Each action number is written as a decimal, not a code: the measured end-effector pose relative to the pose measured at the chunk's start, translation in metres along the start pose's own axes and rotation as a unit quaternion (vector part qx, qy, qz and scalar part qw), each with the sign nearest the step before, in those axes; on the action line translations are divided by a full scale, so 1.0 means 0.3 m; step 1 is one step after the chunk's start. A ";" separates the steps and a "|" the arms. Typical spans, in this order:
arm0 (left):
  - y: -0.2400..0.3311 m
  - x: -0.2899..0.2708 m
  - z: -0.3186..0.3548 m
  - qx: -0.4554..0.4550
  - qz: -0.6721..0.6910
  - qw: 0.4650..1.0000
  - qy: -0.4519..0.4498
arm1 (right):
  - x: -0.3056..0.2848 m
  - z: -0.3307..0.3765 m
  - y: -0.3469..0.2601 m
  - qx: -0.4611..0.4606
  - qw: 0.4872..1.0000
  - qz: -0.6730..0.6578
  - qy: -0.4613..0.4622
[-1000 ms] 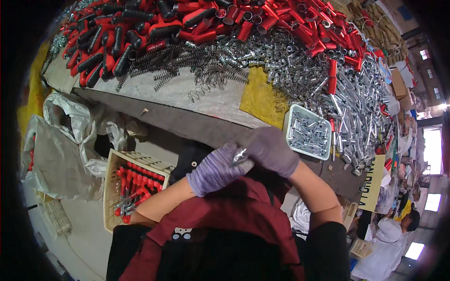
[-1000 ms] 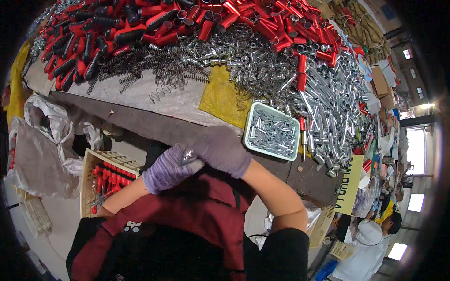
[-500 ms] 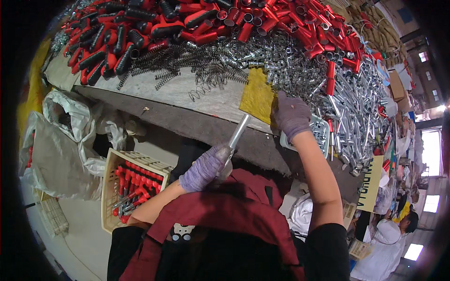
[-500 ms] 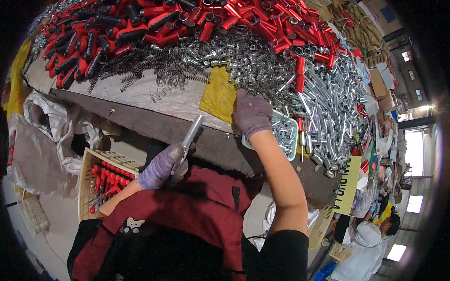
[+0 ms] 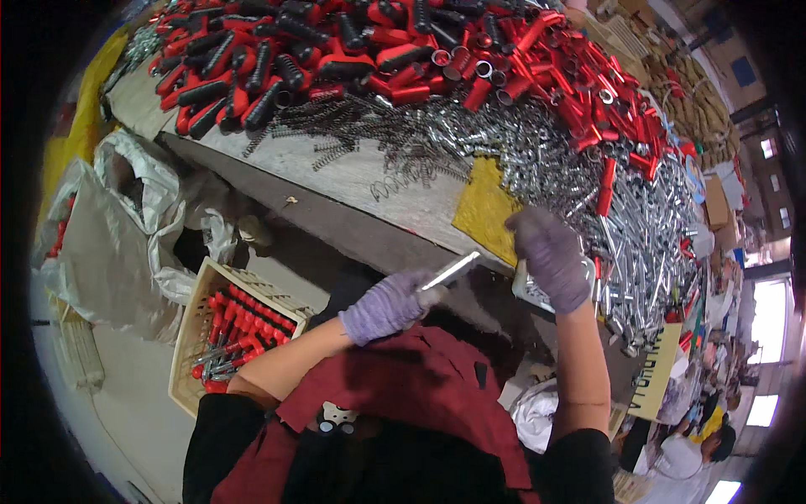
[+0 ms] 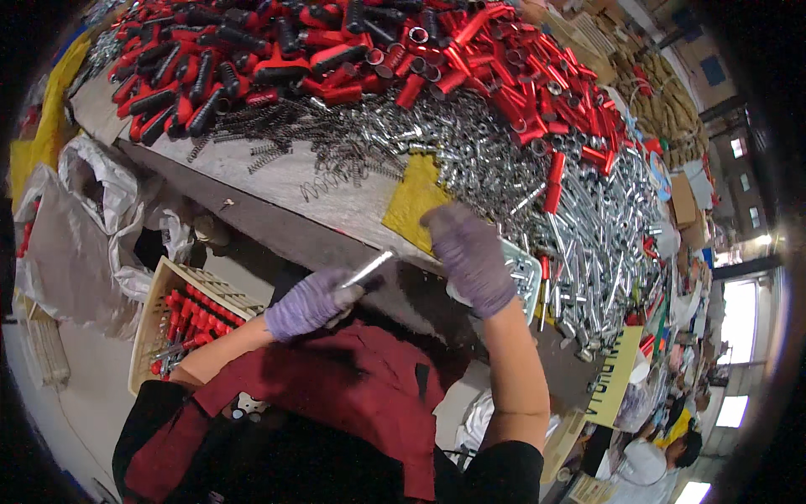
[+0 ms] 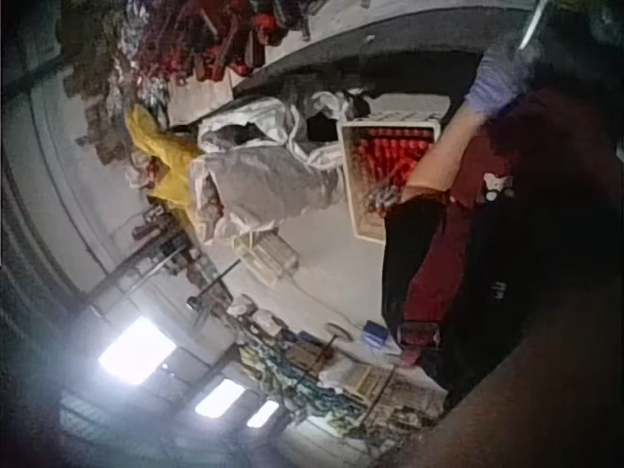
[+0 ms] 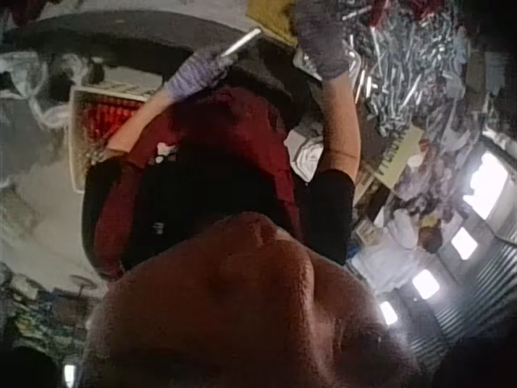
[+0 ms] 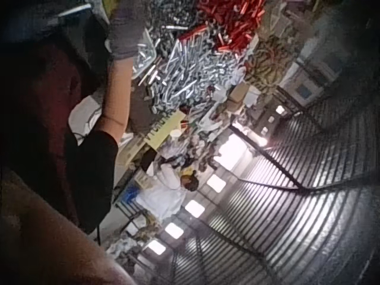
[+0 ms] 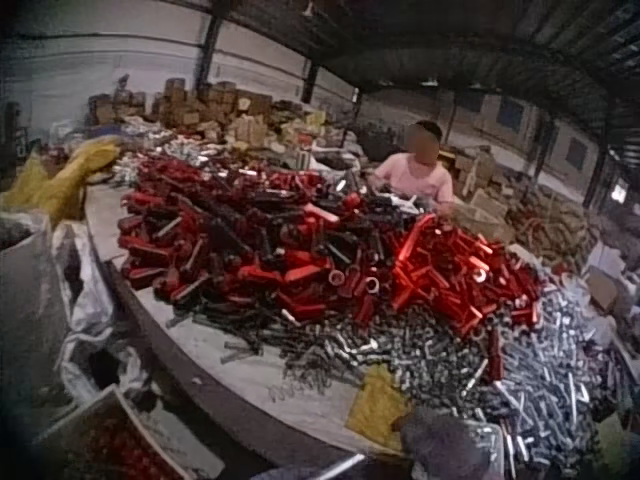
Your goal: The person assembles air blow guns by inserting metal components and springs into tubes, attaching plastic handles, and placing the finished tools into a crate.
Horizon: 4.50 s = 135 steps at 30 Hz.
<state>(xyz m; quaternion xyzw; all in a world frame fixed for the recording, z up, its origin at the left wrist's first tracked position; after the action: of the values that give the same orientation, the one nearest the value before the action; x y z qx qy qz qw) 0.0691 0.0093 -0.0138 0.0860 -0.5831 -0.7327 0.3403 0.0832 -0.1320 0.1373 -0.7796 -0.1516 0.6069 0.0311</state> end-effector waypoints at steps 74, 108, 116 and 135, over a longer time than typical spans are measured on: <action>0.156 -0.122 -0.071 0.049 0.194 0.979 0.041 | -0.281 -0.106 0.303 0.214 0.894 -0.352 0.177; -0.022 0.405 0.067 -0.104 0.195 0.972 -0.081 | 0.061 0.397 0.090 0.237 0.923 -0.273 0.128; -0.093 0.319 0.033 -0.113 0.186 0.973 -0.078 | 0.070 0.324 0.183 0.119 0.989 -0.074 -0.045; -0.093 0.226 -0.006 -0.066 0.256 0.963 -0.044 | 0.128 0.263 0.360 0.199 0.962 0.181 -0.039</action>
<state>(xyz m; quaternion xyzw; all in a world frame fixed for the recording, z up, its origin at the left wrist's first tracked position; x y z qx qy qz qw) 0.0077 -0.0303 -0.0214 -0.1212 -0.5502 -0.6612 0.4953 0.0376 -0.2349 0.0556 -0.7477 0.1142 0.6504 0.0694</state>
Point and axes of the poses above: each hand's wrist, its own z-axis away from the middle knuckle, its own x-axis out of the palm, y = z × x, the point moved 10 cm from there along -z, towards the middle knuckle, and after that the axes turned 7 degrees about z, right-handed, at the moved point
